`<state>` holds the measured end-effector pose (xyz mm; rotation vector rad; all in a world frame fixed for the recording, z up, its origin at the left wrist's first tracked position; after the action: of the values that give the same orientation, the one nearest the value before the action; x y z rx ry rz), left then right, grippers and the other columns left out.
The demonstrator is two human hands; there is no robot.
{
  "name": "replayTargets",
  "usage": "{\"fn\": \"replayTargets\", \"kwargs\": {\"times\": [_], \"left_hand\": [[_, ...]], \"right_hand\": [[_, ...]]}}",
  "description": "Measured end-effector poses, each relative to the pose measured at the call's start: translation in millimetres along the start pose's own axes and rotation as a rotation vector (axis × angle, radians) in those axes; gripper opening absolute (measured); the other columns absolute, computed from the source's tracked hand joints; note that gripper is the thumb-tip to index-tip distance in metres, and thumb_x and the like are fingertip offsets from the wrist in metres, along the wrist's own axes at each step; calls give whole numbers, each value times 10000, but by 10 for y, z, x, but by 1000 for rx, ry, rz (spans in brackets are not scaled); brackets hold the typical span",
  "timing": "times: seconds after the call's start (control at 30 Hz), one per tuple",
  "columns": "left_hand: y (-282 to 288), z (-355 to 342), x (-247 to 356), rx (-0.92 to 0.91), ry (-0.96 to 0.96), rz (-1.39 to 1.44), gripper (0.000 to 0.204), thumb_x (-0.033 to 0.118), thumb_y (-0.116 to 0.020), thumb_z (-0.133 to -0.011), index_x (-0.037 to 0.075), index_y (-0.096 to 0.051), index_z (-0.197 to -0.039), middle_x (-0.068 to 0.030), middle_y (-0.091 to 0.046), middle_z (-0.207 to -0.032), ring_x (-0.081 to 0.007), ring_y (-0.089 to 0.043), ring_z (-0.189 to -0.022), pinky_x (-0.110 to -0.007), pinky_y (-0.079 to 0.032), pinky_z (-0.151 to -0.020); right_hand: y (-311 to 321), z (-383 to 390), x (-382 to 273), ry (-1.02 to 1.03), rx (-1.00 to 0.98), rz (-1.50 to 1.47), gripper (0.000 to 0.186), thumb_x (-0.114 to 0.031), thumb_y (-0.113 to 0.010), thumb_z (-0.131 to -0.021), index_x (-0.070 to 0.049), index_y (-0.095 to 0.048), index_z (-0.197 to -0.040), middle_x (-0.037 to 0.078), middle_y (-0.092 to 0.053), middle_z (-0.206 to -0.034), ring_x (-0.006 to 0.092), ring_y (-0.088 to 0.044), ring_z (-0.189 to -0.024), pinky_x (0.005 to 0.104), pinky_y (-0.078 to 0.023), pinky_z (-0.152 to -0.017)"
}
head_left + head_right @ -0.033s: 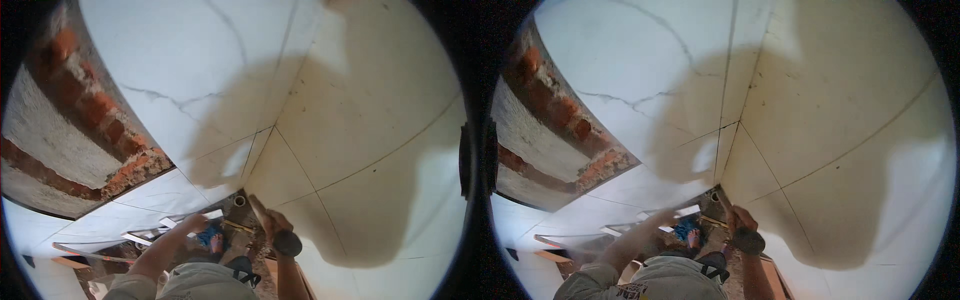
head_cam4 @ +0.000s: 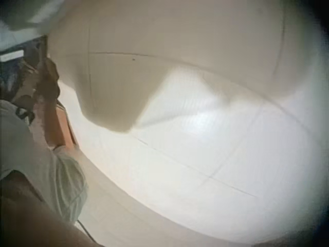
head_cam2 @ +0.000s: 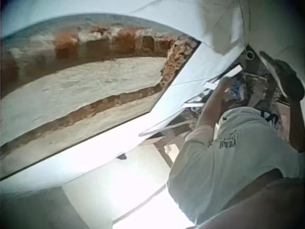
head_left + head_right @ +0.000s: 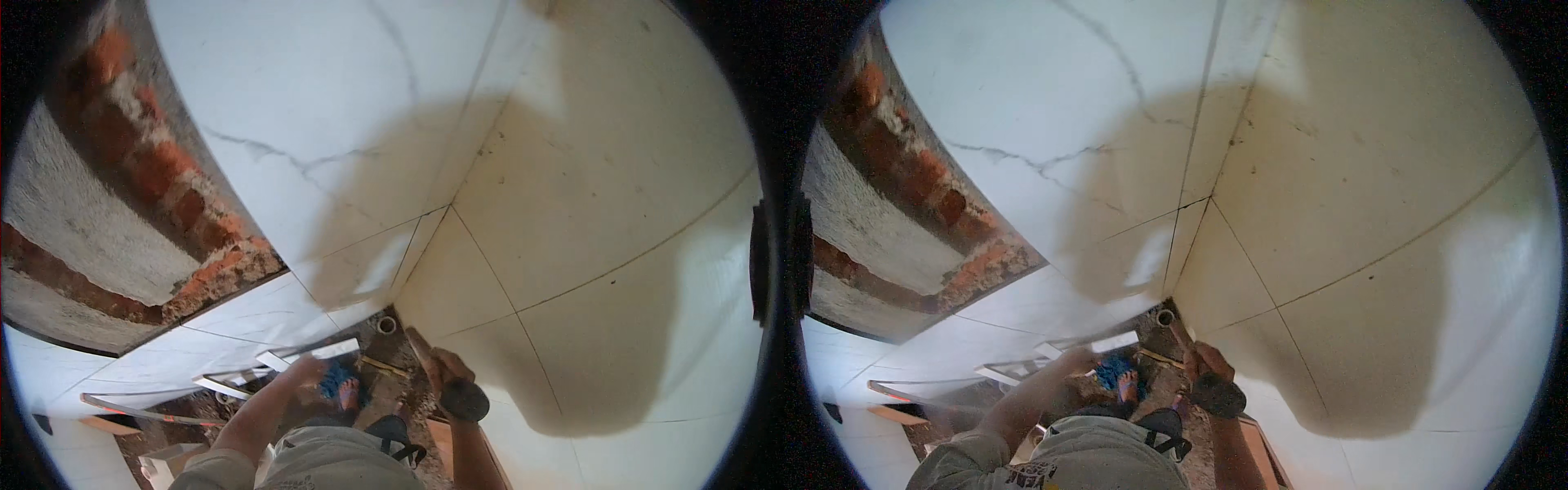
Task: The person pours water into a bucket to mix mortar, applies the mortar onto a tile using a trowel, places the tile onto the wall, and taps it into place with a rubber mallet.
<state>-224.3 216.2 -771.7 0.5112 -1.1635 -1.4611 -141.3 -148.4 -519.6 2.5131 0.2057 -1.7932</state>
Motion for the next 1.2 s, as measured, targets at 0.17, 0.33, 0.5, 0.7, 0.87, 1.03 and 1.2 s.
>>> {"fn": "replayTargets", "kwargs": {"times": [0.17, 0.33, 0.5, 0.7, 0.87, 1.03, 1.2], "left_hand": [[-1751, 1663, -258, -10, 464, 208, 254, 263, -627, -805, 121, -758, -969, -163, -739, -962, -359, -711, -928, -465, -588, -775], [-2506, 3059, -289, -100, 870, 441, 257, 297, -744, -763, 136, -779, -960, -150, -746, -989, -343, -715, -936, -458, -586, -824], [-2684, 2829, -87, 55, 1169, 1101, 229, 193, -742, -789, 71, -783, -979, -118, -750, -851, -242, -712, -683, -366, -588, -686], [-1404, 1648, 286, 460, 899, 1170, 359, 84, -755, -777, 5, -731, -1127, -136, -751, -929, -206, -715, -834, -356, -569, -767], [-879, 817, 409, 464, 426, 1132, 590, 206, -862, -711, 37, -674, -1244, -167, -689, -1220, -304, -650, -1100, -414, -516, -938], [1149, 429, 1170, 584, 6, 886, 663, 312, -868, -732, 66, -621, -1296, -177, -599, -1353, -351, -552, -1245, -444, -458, -1021], [1216, 234, 1411, 207, -48, 1062, 474, 339, -798, -823, 56, -677, -1184, -187, -707, -1132, -282, -695, -988, -410, -542, -858]], "right_hand": [[302, 798, 126, -439, -186, 163, 317, -106, -734, -927, -9, -659, -1220, 77, -684, -1091, 158, -631, -1002, 291, -492, -898], [-76, 832, 95, -337, -457, 371, 328, -64, -725, -928, -14, -641, -1242, 98, -662, -1174, 175, -627, -1080, 328, -512, -927], [-2, 802, 605, -1132, -207, -754, 342, -102, -621, -991, -23, -590, -1323, 140, -597, -1340, 267, -604, -1220, 376, -521, -1009], [-490, -85, 80, -620, -545, 441, 338, -129, -594, -1008, -2, -573, -1320, 165, -534, -1404, 299, -550, -1274, 404, -464, -1087], [-553, -70, 230, -677, -483, -14, 374, -296, -661, -988, -23, -637, -1242, 120, -657, -1187, 220, -635, -1050, 338, -514, -923], [-1104, 62, 76, -916, -755, 415, 293, -300, -621, -1017, -27, -670, -1114, 69, -704, -998, 116, -643, -960, 324, -530, -849], [-1377, -29, -247, -839, -931, 292, 363, -360, -619, -1012, -19, -663, -1126, 108, -692, -1132, 211, -637, -1082, 364, -500, -958]]}}
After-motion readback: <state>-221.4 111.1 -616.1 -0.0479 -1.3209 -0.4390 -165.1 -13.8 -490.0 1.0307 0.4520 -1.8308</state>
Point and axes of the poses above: each hand's wrist, its own z-axis away from the middle knuckle, its own y-axis out of the back of the hand, x = y × z, the point moved 5 cm from there along -z, towards the middle knuckle
